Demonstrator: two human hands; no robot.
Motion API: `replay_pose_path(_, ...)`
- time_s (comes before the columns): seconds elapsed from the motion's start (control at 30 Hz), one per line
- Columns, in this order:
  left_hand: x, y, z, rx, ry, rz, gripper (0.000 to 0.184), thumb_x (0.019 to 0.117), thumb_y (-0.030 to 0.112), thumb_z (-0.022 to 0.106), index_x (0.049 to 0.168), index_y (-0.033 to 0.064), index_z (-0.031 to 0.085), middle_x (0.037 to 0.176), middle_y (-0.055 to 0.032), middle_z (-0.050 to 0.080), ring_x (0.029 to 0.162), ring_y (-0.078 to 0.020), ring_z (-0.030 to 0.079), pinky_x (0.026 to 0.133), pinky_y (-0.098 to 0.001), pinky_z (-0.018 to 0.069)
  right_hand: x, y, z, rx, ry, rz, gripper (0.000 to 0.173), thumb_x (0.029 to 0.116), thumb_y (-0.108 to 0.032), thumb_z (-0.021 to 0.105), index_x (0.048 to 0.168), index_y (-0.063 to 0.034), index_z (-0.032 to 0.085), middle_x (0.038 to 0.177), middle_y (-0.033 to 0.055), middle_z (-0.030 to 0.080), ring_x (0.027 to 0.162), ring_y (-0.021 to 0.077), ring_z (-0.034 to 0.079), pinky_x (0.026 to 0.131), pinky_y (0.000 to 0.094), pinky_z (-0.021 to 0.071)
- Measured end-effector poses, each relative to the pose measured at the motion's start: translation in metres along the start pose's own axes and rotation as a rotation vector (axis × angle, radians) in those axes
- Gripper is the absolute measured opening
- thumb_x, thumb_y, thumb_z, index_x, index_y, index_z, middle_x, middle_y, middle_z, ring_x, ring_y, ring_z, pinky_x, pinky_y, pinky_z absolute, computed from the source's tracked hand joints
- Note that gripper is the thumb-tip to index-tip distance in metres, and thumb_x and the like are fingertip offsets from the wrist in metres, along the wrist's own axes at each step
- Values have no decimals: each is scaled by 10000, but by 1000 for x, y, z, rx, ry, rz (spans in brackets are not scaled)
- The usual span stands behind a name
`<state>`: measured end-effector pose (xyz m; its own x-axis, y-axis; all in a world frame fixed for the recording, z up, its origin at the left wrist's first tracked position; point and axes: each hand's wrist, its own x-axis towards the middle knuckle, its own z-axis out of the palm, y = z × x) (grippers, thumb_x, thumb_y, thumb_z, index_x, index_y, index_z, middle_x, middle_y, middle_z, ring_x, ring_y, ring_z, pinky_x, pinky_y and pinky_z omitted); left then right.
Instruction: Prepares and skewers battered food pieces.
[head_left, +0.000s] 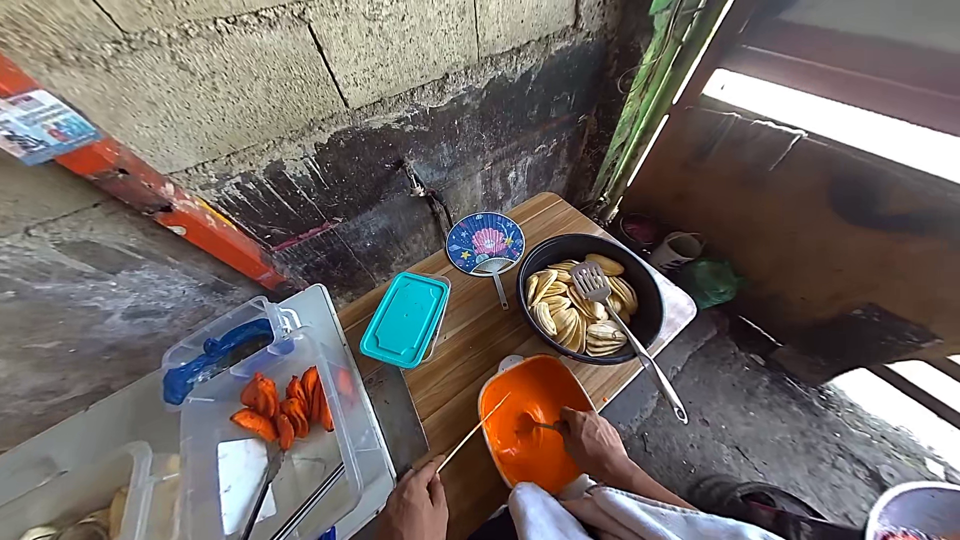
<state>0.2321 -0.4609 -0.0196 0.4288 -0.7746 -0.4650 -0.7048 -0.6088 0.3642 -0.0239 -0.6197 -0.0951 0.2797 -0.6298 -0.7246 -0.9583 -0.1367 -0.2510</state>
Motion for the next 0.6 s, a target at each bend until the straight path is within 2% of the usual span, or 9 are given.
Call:
replay_pose_path(0.1, -1, 0, -1, 1, -10, -19, 364, 1035, 160, 493, 1320, 162, 719, 1225, -119, 736, 1146, -315, 692, 1016, -507, 518, -1, 6, 3, -23, -23, -72, 354, 1079, -390, 447, 1146, -109, 652, 1065, 170, 716, 1061, 359, 700, 864, 578, 555)
replay_pose_path(0.2, 1, 0, 1, -2, 0, -4, 363, 1030, 161, 499, 1314, 160, 724, 1216, -124, 740, 1141, -320, 694, 1008, -515, 521, -2, 11, -2, -13, 51, -4, 360, 1087, -395, 421, 1185, -129, 644, 1090, 166, 721, 1075, 356, 706, 870, 567, 564)
replay_pose_path(0.33, -2, -3, 2, -6, 2, 7, 359, 1028, 149, 500, 1308, 140, 725, 1204, -143, 741, 1139, -324, 698, 1016, -516, 520, -2, 15, -6, 3, 34, 27, 356, 1079, -392, 447, 1185, -130, 662, 1116, 165, 721, 1098, 356, 698, 886, 579, 557)
replay_pose_path(0.4, 0, -2, 3, -16, 16, 13, 354, 1024, 142, 509, 1303, 130, 727, 1196, -156, 739, 1130, -340, 696, 1010, -527, 519, -4, 12, -10, 4, 77, 50, 352, 1085, -379, 410, 1222, -150, 640, 1116, 165, 723, 1085, 361, 707, 869, 572, 567)
replay_pose_path(0.5, -3, -2, 2, -6, 4, -5, 356, 1028, 144, 506, 1310, 142, 724, 1219, -137, 736, 1150, -328, 690, 1026, -515, 513, -4, 11, -3, -9, 19, -40, 353, 1079, -374, 427, 1173, -121, 654, 1083, 174, 717, 1067, 368, 701, 860, 583, 559)
replay_pose_path(0.6, 0, 1, -3, -4, 13, -10, 357, 1028, 151, 507, 1313, 144, 722, 1193, -147, 740, 1131, -327, 695, 1012, -510, 517, -2, 5, -6, 16, 79, 55, 360, 1090, -373, 399, 1229, -144, 638, 1128, 170, 722, 1098, 363, 704, 878, 575, 564)
